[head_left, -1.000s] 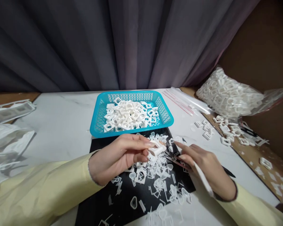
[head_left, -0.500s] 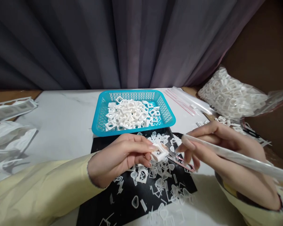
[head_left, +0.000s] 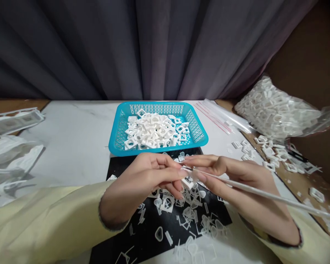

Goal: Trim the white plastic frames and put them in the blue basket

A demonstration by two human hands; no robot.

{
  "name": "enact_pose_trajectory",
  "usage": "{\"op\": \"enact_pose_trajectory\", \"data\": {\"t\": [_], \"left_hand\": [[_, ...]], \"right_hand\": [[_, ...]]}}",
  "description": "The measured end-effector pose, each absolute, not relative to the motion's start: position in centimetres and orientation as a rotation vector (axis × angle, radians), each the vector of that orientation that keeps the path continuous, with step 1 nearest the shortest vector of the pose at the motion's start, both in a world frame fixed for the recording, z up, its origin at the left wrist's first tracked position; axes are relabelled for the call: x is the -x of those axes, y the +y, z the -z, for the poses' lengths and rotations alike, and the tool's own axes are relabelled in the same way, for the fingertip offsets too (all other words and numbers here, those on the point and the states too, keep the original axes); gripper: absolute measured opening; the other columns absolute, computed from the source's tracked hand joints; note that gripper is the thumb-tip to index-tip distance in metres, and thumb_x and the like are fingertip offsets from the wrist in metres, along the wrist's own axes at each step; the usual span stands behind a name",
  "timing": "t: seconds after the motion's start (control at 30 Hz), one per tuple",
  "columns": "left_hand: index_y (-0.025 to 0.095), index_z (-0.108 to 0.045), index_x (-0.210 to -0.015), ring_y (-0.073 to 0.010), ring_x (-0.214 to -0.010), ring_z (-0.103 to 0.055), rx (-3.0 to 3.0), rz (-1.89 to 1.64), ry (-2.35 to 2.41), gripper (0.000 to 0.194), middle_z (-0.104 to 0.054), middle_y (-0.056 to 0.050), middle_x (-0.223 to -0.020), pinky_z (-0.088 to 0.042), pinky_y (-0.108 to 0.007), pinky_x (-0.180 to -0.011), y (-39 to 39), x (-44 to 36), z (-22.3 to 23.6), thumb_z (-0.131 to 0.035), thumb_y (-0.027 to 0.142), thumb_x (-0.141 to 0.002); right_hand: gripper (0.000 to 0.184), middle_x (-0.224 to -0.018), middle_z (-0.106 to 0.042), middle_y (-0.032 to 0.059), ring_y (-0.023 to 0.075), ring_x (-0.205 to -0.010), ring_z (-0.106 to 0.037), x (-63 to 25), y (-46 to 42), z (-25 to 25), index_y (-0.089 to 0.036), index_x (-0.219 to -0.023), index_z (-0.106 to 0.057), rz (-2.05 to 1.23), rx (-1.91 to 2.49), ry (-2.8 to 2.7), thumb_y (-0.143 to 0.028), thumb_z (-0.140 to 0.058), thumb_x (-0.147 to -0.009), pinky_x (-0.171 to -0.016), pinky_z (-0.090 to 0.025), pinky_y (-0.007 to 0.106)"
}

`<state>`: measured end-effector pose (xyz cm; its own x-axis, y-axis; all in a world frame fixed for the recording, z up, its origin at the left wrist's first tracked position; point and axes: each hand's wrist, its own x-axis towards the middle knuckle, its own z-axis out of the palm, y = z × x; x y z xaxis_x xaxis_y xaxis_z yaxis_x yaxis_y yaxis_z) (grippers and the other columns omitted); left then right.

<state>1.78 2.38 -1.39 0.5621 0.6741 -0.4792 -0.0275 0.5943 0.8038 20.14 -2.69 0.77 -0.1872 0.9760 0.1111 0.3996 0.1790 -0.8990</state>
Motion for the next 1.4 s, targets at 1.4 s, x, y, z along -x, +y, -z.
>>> {"op": "enact_pose_trajectory", "data": {"t": [1.4], "left_hand": [[0.013,-0.063,-0.065,-0.0084,-0.049,-0.063,-0.843,-0.474,0.893,0.011,-0.065,0.002,-0.054,-0.049,-0.015,-0.052,2.3,-1.6,1.8,-0.068,0.017,-0.074]], "right_hand": [[0.018,-0.104,-0.068,0.0037,0.0142,-0.103,-0.062,-19.7,-3.5,1.0,-0.021,-0.077,-0.048,-0.536,1.165,-2.041,-0.005,-0.051,-0.084,-0.088,-0.052,0.027]]}}
